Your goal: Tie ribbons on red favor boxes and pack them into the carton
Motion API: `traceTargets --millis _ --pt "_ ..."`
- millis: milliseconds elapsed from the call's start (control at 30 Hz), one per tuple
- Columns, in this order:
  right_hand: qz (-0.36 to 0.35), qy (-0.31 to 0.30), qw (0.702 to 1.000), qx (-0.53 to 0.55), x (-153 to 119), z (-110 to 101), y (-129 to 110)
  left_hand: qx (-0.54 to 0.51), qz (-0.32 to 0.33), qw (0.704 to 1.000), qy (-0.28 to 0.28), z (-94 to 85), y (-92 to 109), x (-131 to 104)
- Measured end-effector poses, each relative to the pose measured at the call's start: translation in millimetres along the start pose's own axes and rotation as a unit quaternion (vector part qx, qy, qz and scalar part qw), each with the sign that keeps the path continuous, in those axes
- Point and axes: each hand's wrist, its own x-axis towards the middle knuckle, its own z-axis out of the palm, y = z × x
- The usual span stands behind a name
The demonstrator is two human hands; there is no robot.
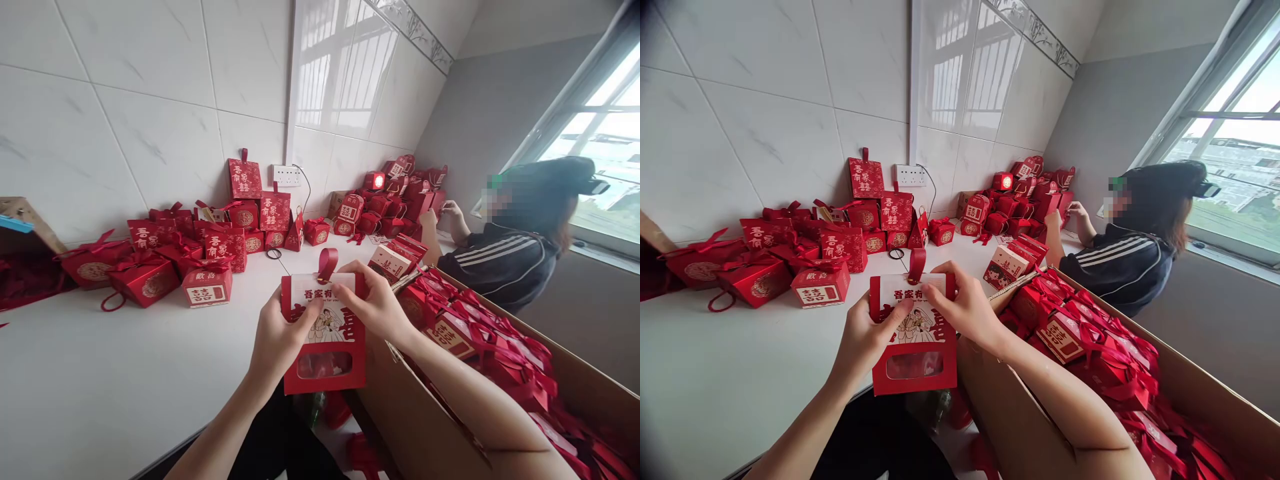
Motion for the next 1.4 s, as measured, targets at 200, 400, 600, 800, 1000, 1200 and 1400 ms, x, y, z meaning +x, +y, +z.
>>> traceTargets --millis 200,400,600,800,1000,1200,1400 --pt "0.032 0.036 0.999 -0.006 -6 -18 2 0.028 0.007 0.999 -0.022 21.7 -1 -2" --pt "0.018 0.072 0.996 -0.049 -12 -38 9 0.034 -0.015 0.998 -0.056 44.5 -2 0" --pt "-0.009 0.072 0.992 -0.102 -17 -63 21 0.033 -0.022 0.995 -0.090 67.4 -7 2" --pt "0.000 0.075 0.997 -0.006 -22 -79 31 0.023 -0.035 0.992 -0.121 88.2 -7 7" --pt "0.085 0.066 0.989 0.106 -29 -91 35 0.006 -0.063 0.987 -0.145 97.4 -4 12" --pt "0.056 0.065 0.993 0.084 -35 -102 35 -0.009 -0.076 0.983 -0.164 106.2 0 11" --pt "0.057 0.048 0.994 0.084 -41 -110 32 0.000 -0.086 0.980 -0.179 113.9 8 10"
